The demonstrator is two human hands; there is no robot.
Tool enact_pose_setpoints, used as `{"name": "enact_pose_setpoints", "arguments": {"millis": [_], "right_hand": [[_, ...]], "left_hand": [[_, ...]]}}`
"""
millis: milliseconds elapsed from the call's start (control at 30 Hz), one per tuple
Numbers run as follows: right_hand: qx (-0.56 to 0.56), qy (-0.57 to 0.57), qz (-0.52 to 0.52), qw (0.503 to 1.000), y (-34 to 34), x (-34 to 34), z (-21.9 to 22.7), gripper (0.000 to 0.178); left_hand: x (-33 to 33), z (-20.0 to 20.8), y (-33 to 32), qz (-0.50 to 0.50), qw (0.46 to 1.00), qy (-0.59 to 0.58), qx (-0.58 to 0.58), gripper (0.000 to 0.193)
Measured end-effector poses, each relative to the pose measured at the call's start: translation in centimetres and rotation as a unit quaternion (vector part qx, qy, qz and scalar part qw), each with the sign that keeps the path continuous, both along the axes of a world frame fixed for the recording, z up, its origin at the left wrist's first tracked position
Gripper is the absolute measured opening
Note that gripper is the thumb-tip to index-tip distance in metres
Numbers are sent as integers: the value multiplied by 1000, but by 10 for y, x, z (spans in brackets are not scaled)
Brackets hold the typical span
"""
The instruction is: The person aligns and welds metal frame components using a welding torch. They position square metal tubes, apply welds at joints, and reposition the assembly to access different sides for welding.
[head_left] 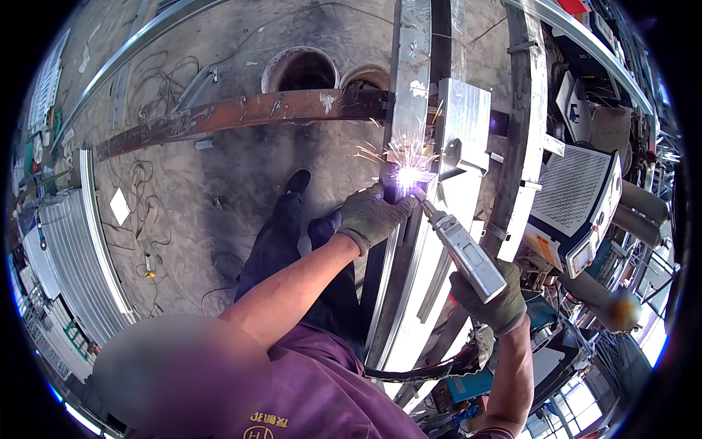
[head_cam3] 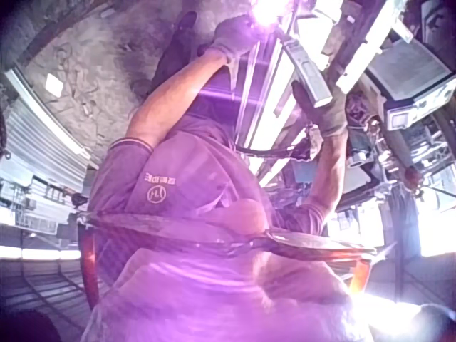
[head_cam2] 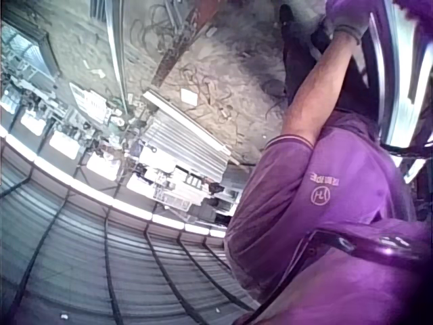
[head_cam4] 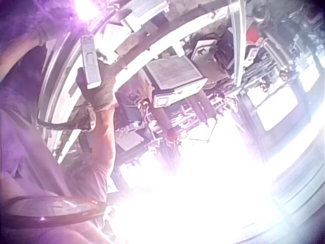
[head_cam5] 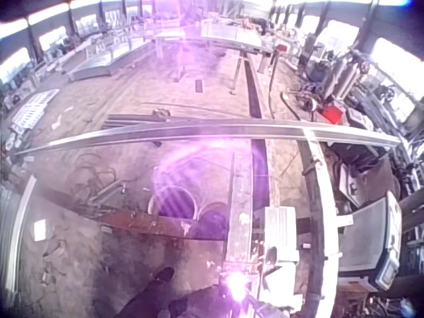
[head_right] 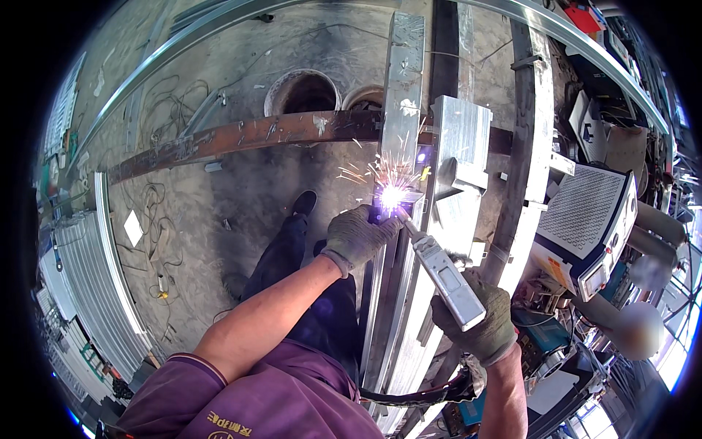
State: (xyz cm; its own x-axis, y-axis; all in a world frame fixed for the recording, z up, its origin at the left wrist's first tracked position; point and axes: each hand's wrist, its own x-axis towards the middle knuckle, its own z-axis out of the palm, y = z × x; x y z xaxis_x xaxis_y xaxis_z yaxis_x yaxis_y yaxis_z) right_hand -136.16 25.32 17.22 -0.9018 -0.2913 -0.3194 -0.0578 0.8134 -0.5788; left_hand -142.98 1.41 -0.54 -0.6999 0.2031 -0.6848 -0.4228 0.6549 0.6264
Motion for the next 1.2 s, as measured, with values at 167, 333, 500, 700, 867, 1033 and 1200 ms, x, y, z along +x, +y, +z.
{"name": "enact_pose_setpoints", "arguments": {"millis": [167, 333, 500, 700, 867, 1033, 1200], "right_hand": [[6, -15, -16, 1000, -4, 0, 4, 21], [10, -59, -72, 996, -12, 4, 12, 24], [15, -74, -174, 982, -14, 26, 9, 29], [-76, -75, -328, 938, -43, 56, 38, 17], [-80, -15, -481, 873, -79, 121, 30, 13], [31, 93, -511, 854, -126, 168, 22, 14], [185, 102, -438, 874, -166, 149, 1, 11]], "left_hand": [[2, -10, 2, -4, 1000, 3, -16, 97], [1, -10, 4, 5, 1000, 2, -23, 85], [1, -11, 5, 6, 1000, 10, -6, 82], [-4, -18, -3, -9, 1000, -5, -1, 86], [-16, -10, -10, -89, 994, 47, -48, 84], [-18, 0, -42, -236, 971, -40, 29, 61], [54, 48, -91, -447, 846, -40, 288, 77]]}}
